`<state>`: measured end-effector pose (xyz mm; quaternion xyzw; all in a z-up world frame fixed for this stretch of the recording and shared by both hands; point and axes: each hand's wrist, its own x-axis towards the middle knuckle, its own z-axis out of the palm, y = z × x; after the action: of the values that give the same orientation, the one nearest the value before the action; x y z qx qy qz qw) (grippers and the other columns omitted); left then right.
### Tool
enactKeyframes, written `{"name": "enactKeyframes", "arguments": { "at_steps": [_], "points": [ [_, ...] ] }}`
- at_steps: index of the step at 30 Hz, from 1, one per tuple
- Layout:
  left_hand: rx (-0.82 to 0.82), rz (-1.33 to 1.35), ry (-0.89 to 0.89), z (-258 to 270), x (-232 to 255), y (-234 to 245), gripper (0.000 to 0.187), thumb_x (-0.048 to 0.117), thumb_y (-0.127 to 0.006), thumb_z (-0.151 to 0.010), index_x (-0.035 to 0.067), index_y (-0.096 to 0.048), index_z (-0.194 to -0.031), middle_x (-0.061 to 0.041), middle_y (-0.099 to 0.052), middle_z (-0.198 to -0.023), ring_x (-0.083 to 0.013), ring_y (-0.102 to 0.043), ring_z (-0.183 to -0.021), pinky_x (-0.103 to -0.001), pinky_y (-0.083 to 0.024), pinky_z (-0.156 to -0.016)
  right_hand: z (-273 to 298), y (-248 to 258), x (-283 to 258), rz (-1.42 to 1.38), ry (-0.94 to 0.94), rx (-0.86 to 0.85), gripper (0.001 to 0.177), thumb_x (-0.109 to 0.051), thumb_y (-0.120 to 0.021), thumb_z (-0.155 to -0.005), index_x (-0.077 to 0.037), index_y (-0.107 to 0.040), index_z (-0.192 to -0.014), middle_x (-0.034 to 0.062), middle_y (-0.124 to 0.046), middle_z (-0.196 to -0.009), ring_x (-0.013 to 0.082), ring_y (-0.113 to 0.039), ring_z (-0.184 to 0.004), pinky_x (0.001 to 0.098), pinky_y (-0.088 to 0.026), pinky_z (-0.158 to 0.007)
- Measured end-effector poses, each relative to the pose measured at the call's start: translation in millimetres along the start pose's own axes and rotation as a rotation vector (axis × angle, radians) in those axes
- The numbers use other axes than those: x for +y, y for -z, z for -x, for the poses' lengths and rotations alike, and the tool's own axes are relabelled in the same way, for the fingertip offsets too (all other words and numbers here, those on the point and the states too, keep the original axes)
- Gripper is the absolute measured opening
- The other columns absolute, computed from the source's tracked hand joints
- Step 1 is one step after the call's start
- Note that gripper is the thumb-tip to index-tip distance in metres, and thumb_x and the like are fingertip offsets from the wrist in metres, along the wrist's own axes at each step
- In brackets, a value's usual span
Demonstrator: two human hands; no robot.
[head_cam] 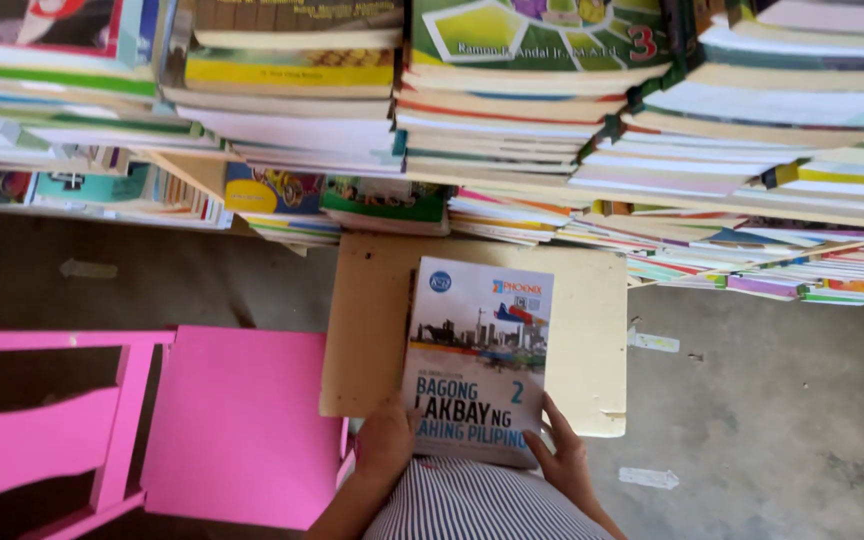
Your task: Sorting through a large collection of books and stacking them on a small stool
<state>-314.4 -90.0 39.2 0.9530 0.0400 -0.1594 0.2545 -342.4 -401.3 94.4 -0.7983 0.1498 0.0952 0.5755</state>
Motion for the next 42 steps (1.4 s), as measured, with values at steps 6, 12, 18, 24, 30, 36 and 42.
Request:
{"name": "enactKeyframes", "arguments": {
  "at_steps": [6, 12, 18, 24, 30, 36, 42],
  "points": [
    [0.161, -0.046, 0.029, 19.6, 17.3, -0.4, 0.041, 0.034, -0.072, -0.089, 0.0, -0.059, -0.109, -0.019, -0.068, -0.091, -0.0349, -0.067, -0.072, -0.046, -0.056, -0.062, 3.5, 11.7, -4.4, 0.146, 0.134, -0.061, 0.078, -0.014, -0.076, -0.084, -0.009, -0.043, -0.155, 0.0158, -0.063, -0.139, 0.0281, -0.062, -0.126, 0.0418, -0.056, -0.1],
    [0.048, 0.089, 0.185, 20.3, 8.2, 17.2, 0.05, 0.05, -0.075, -0.085, 0.005, -0.061, -0.104, -0.013, -0.068, -0.093, -0.0294, -0.067, -0.076, -0.041, -0.055, -0.067, 2.4, 16.4, -26.5, 0.062, 0.066, -0.142, 0.078, -0.013, -0.075, -0.085, -0.01, -0.041, -0.156, 0.0162, -0.064, -0.139, 0.0273, -0.063, -0.125, 0.0409, -0.057, -0.101],
    [-0.042, 0.656, 0.246, 25.7, -26.5, 47.3, 0.049, 0.029, -0.069, -0.09, 0.008, -0.054, -0.131, -0.014, -0.069, -0.119, -0.0266, -0.071, -0.1, -0.036, -0.058, -0.085, -14.7, -6.5, -80.6, -0.181, -0.083, -0.259, 0.076, -0.006, -0.068, -0.086, -0.009, -0.039, -0.156, 0.0188, -0.066, -0.14, 0.0319, -0.069, -0.124, 0.0429, -0.061, -0.103],
    [0.005, 1.217, 0.418, 34.2, -31.3, 104.3, 0.067, 0.002, -0.058, -0.094, 0.004, -0.037, -0.157, -0.027, -0.066, -0.131, -0.0339, -0.071, -0.101, -0.04, -0.061, -0.088, -52.1, -59.8, -86.9, -0.102, -0.025, -0.323, 0.084, -0.004, -0.072, -0.084, -0.01, -0.035, -0.159, 0.0135, -0.066, -0.127, 0.024, -0.066, -0.111, 0.0377, -0.06, -0.096],
    [0.068, 1.314, 0.398, 8.4, -70.9, 120.5, 0.066, 0.0, -0.062, -0.091, 0.0, -0.043, -0.155, -0.023, -0.069, -0.128, -0.0313, -0.071, -0.095, -0.039, -0.063, -0.08, -77.2, -102.6, -147.2, -0.046, -0.253, -0.249, 0.069, -0.008, -0.073, -0.084, -0.012, -0.052, -0.149, 0.0128, -0.074, -0.127, 0.0262, -0.073, -0.109, 0.0408, -0.062, -0.094],
    [0.088, 1.386, 0.388, -37.1, -116.6, 149.7, 0.064, 0.003, -0.063, -0.091, -0.001, -0.046, -0.153, -0.024, -0.068, -0.132, -0.0345, -0.07, -0.097, -0.043, -0.062, -0.08, -124.6, -159.0, -111.3, -0.173, 0.017, -0.293, 0.071, -0.002, -0.074, -0.083, -0.007, -0.049, -0.15, 0.0131, -0.052, -0.131, 0.0338, -0.063, -0.118, 0.0419, -0.064, -0.099],
    [0.226, 1.534, 0.321, -108.5, -182.3, 154.5, 0.057, 0.0, -0.059, -0.094, -0.005, -0.048, -0.15, -0.022, -0.065, -0.131, -0.031, -0.066, -0.102, -0.037, -0.057, -0.079, -193.4, -213.5, -149.1, 0.065, 0.35, -0.445, 0.086, 0.0, -0.078, -0.079, -0.021, -0.043, -0.155, 0.0152, -0.042, -0.146, 0.0331, -0.055, -0.124, 0.0385, -0.061, -0.092]
  ]
}}
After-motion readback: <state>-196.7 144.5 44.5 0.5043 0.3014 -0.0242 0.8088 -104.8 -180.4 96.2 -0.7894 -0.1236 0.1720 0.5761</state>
